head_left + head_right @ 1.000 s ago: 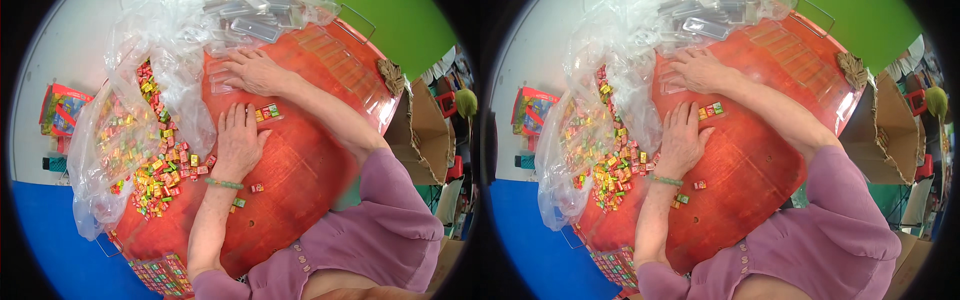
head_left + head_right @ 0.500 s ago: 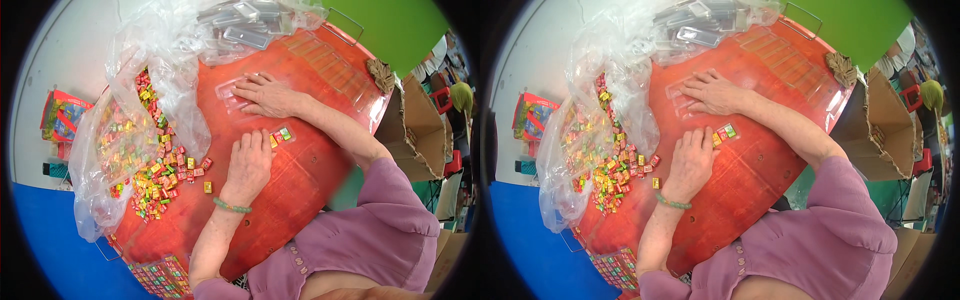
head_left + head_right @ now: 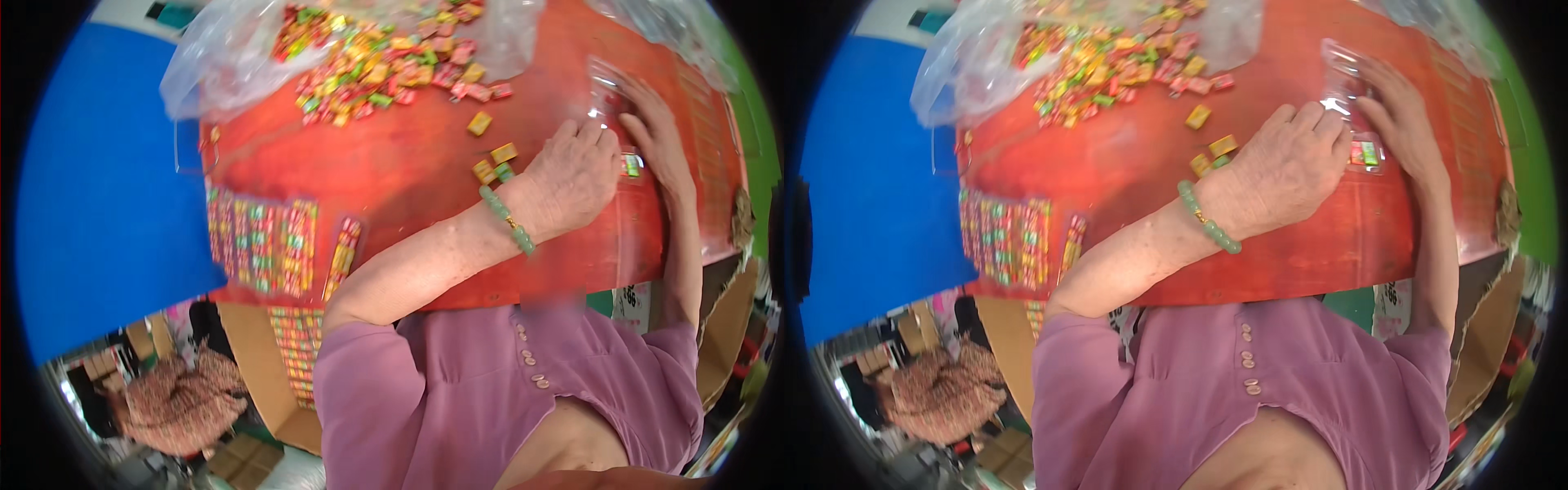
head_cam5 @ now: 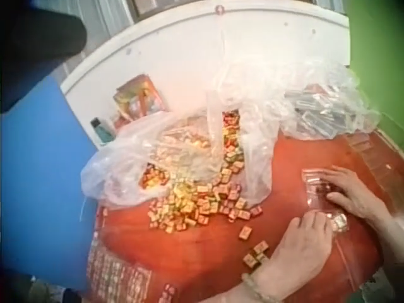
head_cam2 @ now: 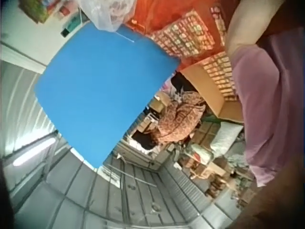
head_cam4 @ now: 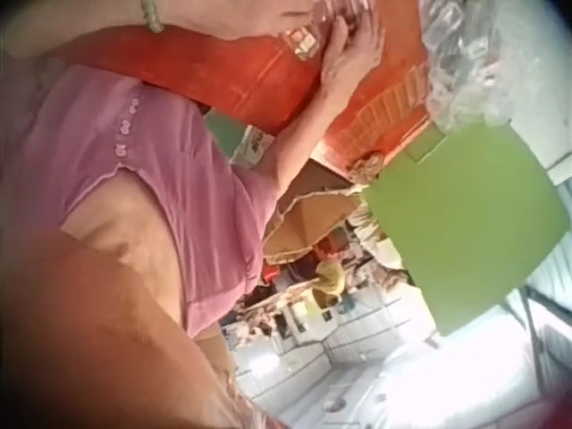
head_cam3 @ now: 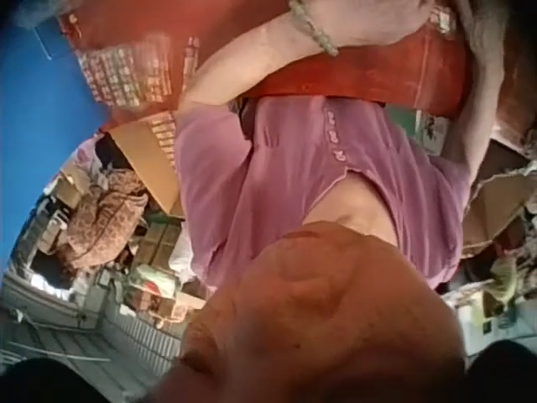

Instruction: Packaging small colorful rectangular products into plastic trays and arranging them.

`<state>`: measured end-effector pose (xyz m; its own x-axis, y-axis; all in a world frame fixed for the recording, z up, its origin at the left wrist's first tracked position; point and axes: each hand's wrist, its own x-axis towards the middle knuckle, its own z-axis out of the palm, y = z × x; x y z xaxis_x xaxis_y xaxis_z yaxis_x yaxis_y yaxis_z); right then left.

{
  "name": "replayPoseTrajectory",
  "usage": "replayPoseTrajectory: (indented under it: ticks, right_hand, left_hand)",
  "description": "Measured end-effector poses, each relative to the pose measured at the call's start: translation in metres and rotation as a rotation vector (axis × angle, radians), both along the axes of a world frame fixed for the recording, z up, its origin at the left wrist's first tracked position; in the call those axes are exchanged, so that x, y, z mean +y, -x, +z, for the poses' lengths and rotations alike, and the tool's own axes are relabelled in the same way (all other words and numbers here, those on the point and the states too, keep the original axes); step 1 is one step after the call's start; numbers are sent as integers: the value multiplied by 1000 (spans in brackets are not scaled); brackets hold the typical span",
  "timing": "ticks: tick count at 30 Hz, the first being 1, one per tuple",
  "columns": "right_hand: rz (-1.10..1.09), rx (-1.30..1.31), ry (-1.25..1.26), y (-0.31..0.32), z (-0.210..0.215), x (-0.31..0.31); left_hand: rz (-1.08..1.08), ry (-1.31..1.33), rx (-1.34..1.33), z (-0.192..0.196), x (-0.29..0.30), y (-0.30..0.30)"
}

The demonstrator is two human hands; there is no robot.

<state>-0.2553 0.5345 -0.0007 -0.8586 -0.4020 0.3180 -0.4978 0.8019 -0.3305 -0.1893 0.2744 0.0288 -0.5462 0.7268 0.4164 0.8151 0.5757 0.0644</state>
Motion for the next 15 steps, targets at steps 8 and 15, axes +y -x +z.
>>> replayPoseTrajectory:
  ticks: [8, 15]
  right_hand:
    - [-216, -64, 339, -11, -4, 11]
    - [-152, 0, 218, 1, -19, 17]
  left_hand:
    - [510, -88, -189, 36, -114, -73]
    - [1031, 92, -81, 23, -195, -149]
